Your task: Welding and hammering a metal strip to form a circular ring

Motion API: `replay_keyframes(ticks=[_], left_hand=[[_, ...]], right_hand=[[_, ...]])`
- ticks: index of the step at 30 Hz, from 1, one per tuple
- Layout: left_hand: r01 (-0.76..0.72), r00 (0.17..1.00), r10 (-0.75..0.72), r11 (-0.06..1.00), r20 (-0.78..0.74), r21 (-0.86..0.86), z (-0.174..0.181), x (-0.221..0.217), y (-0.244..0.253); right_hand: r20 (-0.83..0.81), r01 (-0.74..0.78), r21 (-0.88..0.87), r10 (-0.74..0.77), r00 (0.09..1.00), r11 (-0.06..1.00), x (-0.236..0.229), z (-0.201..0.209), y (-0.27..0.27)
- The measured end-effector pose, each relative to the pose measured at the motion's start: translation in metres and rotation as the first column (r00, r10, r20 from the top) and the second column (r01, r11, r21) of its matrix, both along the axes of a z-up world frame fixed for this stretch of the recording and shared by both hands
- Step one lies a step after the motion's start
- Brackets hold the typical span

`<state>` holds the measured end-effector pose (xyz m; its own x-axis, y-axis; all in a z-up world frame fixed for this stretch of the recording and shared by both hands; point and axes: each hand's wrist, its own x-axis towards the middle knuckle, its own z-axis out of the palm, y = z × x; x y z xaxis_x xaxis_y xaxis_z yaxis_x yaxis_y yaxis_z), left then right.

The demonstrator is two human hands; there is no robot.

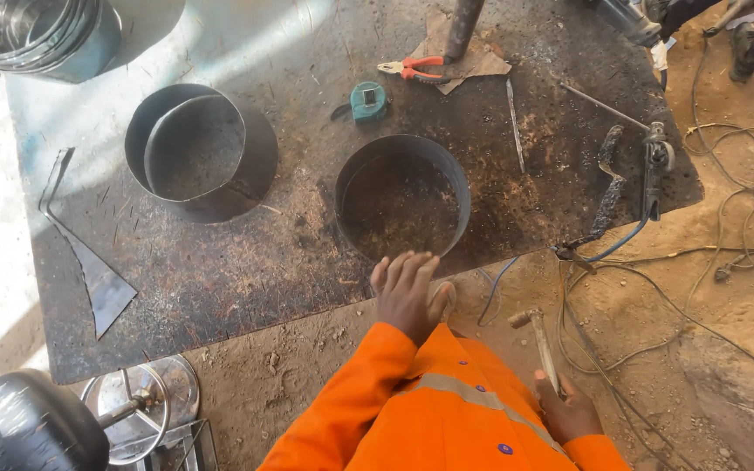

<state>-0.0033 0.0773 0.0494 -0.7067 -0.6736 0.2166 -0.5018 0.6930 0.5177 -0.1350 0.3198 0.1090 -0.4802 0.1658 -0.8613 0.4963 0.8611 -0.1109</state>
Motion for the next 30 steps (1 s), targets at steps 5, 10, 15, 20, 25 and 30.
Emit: replay_keyframes(ticks=[5, 10, 15, 20, 25, 30], left_hand=[[0.025, 0.997, -0.022, 0.999, 0.070, -0.034, -0.034, -0.023, -0.023], [-0.124, 0.984, 0.119, 0.992, -0.135, -0.030, 0.046, -0.019, -0.059], [-0.226, 0.974, 0.227, 0.972, 0.000, -0.063, 0.061, -0.042, -0.118], [-0.318, 0.923, 0.279, 0.941, 0.264, 0.118, 0.118, -0.077, -0.164], [-0.323, 0.923, 0.242, 0.910, 0.299, 0.259, 0.125, -0.096, -0.211], [-0.328, 0.926, 0.253, 0.907, 0.281, 0.264, 0.133, -0.111, -0.237]], right_hand=[[-0.037, 0.005, -0.081, -0.008, 0.999, 0.997, -0.002, 0.000, 0.002], [-0.307, -0.173, -0.152, 0.120, 0.944, 0.973, -0.013, 0.024, 0.009], [-0.551, -0.383, -0.323, 0.157, 0.820, 0.865, -0.060, 0.091, -0.026], [-0.771, -0.632, -0.613, -0.182, 0.610, 0.474, -0.062, 0.137, -0.118], [-0.788, -0.735, -0.239, 0.315, 0.528, 0.634, -0.051, 0.116, -0.202], [-0.827, -0.733, -0.381, 0.147, 0.543, 0.564, -0.070, 0.116, -0.213]])
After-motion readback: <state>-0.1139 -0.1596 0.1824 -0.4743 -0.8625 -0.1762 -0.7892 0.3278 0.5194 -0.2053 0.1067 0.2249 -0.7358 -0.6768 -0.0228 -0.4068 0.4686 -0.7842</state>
